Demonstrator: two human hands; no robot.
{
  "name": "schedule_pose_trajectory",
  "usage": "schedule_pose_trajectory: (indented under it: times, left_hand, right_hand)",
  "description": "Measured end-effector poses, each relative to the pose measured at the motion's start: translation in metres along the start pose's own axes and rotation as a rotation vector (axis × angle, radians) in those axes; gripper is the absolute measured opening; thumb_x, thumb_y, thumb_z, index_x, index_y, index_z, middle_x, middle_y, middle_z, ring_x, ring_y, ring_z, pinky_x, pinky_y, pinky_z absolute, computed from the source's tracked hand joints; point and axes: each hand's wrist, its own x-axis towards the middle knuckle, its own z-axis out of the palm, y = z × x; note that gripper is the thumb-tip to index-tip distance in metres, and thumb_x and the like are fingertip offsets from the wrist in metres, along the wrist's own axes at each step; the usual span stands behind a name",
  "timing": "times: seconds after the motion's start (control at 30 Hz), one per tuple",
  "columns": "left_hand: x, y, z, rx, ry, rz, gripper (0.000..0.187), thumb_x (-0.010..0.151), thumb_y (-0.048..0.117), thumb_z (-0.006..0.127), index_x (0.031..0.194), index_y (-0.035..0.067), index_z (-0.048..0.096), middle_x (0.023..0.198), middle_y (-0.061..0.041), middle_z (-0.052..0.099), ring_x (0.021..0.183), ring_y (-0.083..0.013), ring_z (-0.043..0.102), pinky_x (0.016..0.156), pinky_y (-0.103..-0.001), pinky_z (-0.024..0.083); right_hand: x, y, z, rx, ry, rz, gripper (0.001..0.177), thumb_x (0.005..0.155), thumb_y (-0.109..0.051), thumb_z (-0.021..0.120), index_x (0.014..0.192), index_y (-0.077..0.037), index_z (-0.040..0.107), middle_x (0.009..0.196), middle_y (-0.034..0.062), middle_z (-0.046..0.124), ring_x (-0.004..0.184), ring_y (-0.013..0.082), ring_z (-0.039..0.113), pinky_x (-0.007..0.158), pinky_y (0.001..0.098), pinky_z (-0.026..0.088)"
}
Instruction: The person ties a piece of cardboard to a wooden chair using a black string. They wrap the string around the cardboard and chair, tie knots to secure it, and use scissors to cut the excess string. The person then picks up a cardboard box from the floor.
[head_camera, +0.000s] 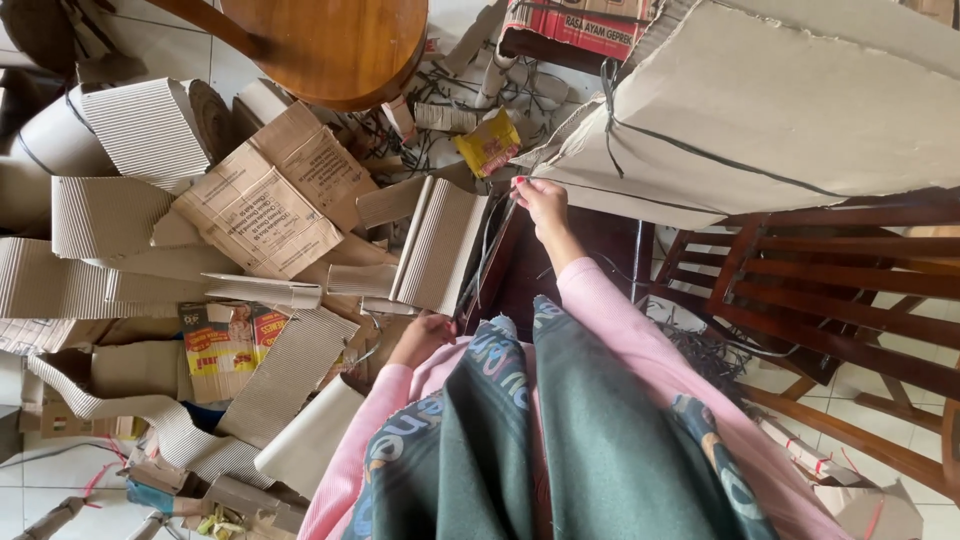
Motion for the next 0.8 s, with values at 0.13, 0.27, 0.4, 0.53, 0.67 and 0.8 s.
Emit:
schedule_pose_trajectory:
  times: [0.13, 0.27, 0.4, 0.53, 0.67, 0.8]
  left_hand:
    - [0.082, -0.049, 0.004, 0.372, 0.048, 0.364, 0.032, 0.076, 0.033, 0.068, 0.1, 0.012, 0.074, 0.09, -0.016, 0.074, 0.091, -0.0424, 0.071, 0.081, -0.052, 0.057]
    - [0.17, 0.036, -0.029, 0.477, 0.446, 0.419, 0.046, 0.078, 0.008, 0.059, 0.123, 0.007, 0.052, 0.08, -0.022, 0.062, 0.08, -0.0474, 0.07, 0.069, -0.059, 0.056]
    - [0.226, 0.179, -0.02, 0.262, 0.314, 0.19, 0.027, 0.09, 0.038, 0.052, 0.104, 0.022, 0.068, 0.097, -0.012, 0.074, 0.102, -0.0371, 0.071, 0.087, -0.053, 0.056]
    - [0.301, 0.189, 0.035, 0.098, 0.221, 0.211, 0.021, 0.081, 0.048, 0.068, 0.087, 0.032, 0.079, 0.071, 0.0, 0.074, 0.085, -0.0251, 0.074, 0.079, -0.038, 0.059]
    - [0.27, 0.211, 0.04, 0.152, 0.275, 0.228, 0.019, 0.073, 0.042, 0.073, 0.091, 0.038, 0.08, 0.083, 0.001, 0.077, 0.096, -0.0318, 0.072, 0.085, -0.046, 0.059]
    - [0.241, 0.178, 0.012, 0.22, 0.285, 0.135, 0.025, 0.076, 0.046, 0.068, 0.099, 0.042, 0.078, 0.086, 0.009, 0.077, 0.1, -0.0263, 0.072, 0.091, -0.044, 0.058]
  right_hand:
    - [0.001, 0.012, 0.001, -0.105, 0.025, -0.077, 0.013, 0.092, -0.018, 0.074, 0.089, -0.007, 0.078, 0.066, 0.0068, 0.07, 0.058, 0.011, 0.067, 0.063, 0.0231, 0.056]
    - [-0.015, 0.011, -0.009, -0.354, 0.038, -0.174, 0.027, 0.088, -0.027, 0.075, 0.062, -0.018, 0.075, 0.055, -0.0013, 0.067, 0.059, 0.0121, 0.061, 0.065, 0.0228, 0.047]
    - [-0.046, -0.007, -0.019, -0.557, -0.004, -0.32, 0.034, 0.087, -0.024, 0.073, 0.053, -0.022, 0.07, 0.052, 0.0005, 0.064, 0.059, 0.0207, 0.064, 0.066, 0.0273, 0.05]
    - [-0.081, -0.028, -0.032, -0.585, -0.082, -0.228, 0.028, 0.083, -0.032, 0.07, 0.06, -0.017, 0.073, 0.05, -0.0006, 0.065, 0.064, 0.0199, 0.069, 0.075, 0.028, 0.052]
    - [-0.092, -0.032, -0.04, -0.457, -0.063, -0.246, 0.016, 0.08, -0.024, 0.073, 0.065, -0.018, 0.076, 0.057, -0.002, 0.07, 0.072, 0.0175, 0.071, 0.077, 0.027, 0.053]
    - [-0.059, -0.011, -0.049, -0.443, 0.065, -0.31, 0.014, 0.083, -0.027, 0.081, 0.071, -0.02, 0.079, 0.063, 0.0066, 0.069, 0.073, 0.0239, 0.07, 0.073, 0.0312, 0.054]
